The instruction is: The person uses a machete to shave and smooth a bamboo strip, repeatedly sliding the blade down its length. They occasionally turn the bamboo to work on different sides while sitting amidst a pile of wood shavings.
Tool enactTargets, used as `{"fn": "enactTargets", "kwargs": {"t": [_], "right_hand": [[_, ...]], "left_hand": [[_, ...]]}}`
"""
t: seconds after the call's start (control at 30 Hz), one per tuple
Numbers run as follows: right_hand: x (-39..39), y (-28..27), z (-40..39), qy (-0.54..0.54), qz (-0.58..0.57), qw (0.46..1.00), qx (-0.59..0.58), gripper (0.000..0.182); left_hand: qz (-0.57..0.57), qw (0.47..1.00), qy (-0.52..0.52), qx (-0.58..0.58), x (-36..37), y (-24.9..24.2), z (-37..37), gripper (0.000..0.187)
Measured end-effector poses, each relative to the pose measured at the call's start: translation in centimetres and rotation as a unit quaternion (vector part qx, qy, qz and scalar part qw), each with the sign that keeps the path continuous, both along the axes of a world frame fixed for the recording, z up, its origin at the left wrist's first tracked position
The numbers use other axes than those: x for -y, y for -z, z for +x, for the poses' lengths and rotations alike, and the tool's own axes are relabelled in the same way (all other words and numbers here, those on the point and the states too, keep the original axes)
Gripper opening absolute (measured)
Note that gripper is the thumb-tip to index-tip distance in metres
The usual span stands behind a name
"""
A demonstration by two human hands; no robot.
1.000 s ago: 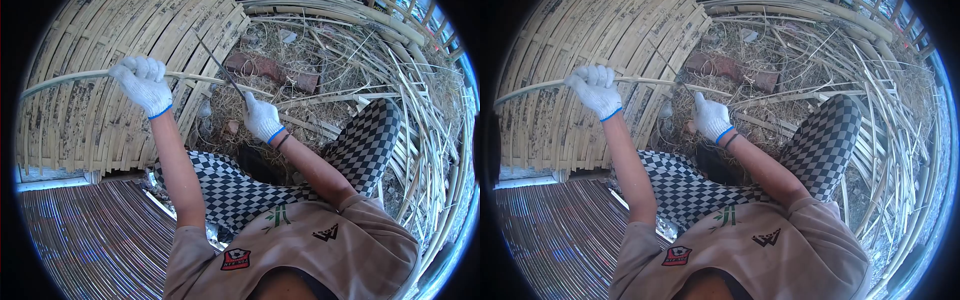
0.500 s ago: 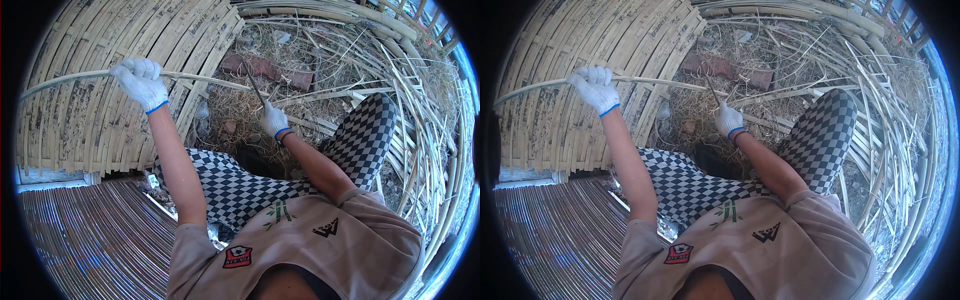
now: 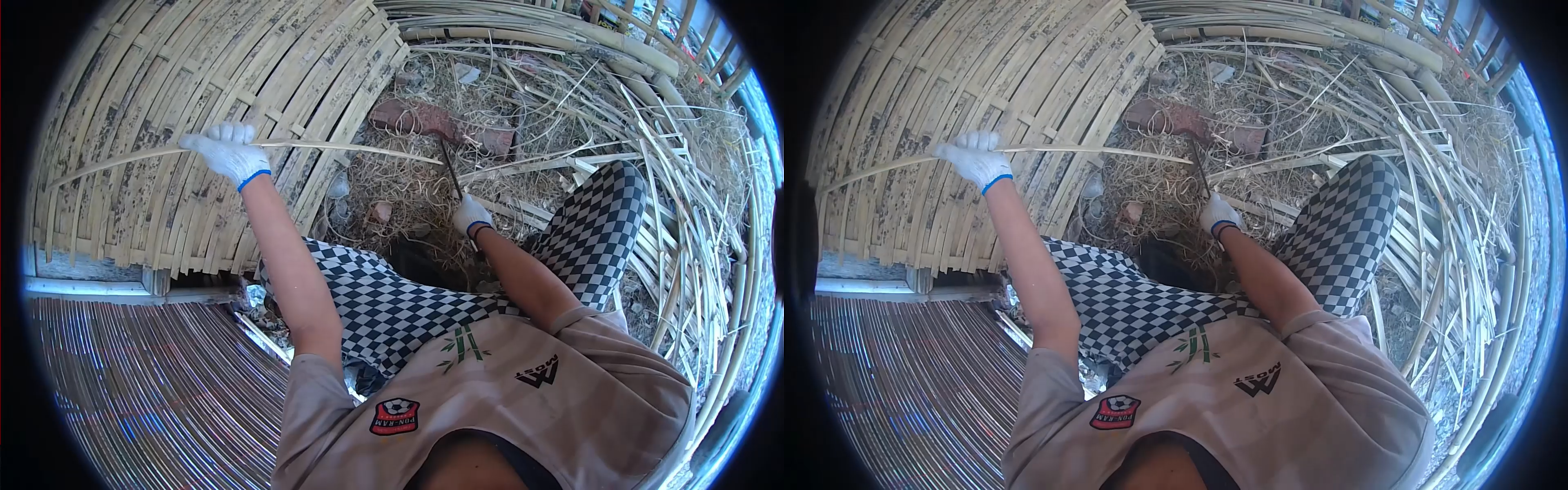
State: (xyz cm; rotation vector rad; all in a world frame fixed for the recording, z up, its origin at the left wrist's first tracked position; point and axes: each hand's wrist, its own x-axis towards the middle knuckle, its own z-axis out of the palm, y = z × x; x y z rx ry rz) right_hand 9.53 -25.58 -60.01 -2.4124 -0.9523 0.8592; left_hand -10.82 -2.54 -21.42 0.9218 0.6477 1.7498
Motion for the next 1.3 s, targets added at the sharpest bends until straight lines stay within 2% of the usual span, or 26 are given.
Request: {"fn": "enactTargets", "kwargs": {"t": [0.13, 0.23, 0.3, 0.37, 0.53, 0.57, 0.87, 1.03, 1.17, 1.27, 1.3], "right_hand": [[-0.4, 0.1, 0.2, 0.018, 0.039, 0.998, -0.042, 0.032], [-1.6, 0.0, -0.1, 0.026, 0.065, 0.996, -0.058, 0.032], [-1.7, -2.0, -0.8, 0.063, 0.11, 0.991, -0.049, 0.033], [-2.3, -3.8, -0.8, 0.052, 0.139, 0.988, -0.041, 0.034], [-3.0, -7.7, -1.7, 0.006, 0.231, 0.973, -0.009, 0.035], [-3.0, -8.5, -2.0, -0.002, 0.231, 0.973, -0.005, 0.034], [-3.0, -12.5, -3.8, -0.069, 0.268, 0.961, 0.002, 0.026], [-2.5, -14.5, -4.6, -0.09, 0.285, 0.954, 0.016, 0.023], [-2.1, -18.6, -5.7, -0.128, 0.362, 0.921, 0.067, 0.016], [-2.5, -21.3, -6.6, -0.151, 0.448, 0.878, 0.076, 0.015], [-2.6, -22.1, -7.0, -0.148, 0.448, 0.879, 0.075, 0.015]], "left_hand": [[0.067, 0.989, 0.129, 0.037, 0.6, -1.2, -0.9, 0.084], [0.201, 0.922, 0.332, 0.008, -0.9, -0.4, -2.2, 0.092], [0.155, 0.941, 0.299, -0.024, 0.0, -0.9, -1.8, 0.094], [0.128, 0.953, 0.272, -0.047, 2.0, -1.1, -0.4, 0.092], [0.146, 0.925, 0.347, -0.055, 1.1, -0.6, -0.1, 0.089], [0.15, 0.917, 0.366, -0.056, 0.9, -0.5, -0.3, 0.089], [0.143, 0.941, 0.304, -0.031, 1.0, 0.0, -0.2, 0.083], [0.148, 0.939, 0.31, -0.031, 1.6, -0.2, 0.2, 0.082], [0.176, 0.905, 0.386, -0.015, 0.7, 0.3, -0.1, 0.087], [0.148, 0.938, 0.311, -0.035, 2.8, -0.4, 1.2, 0.083], [0.152, 0.935, 0.319, -0.032, 2.8, -0.3, 1.3, 0.083]]}}
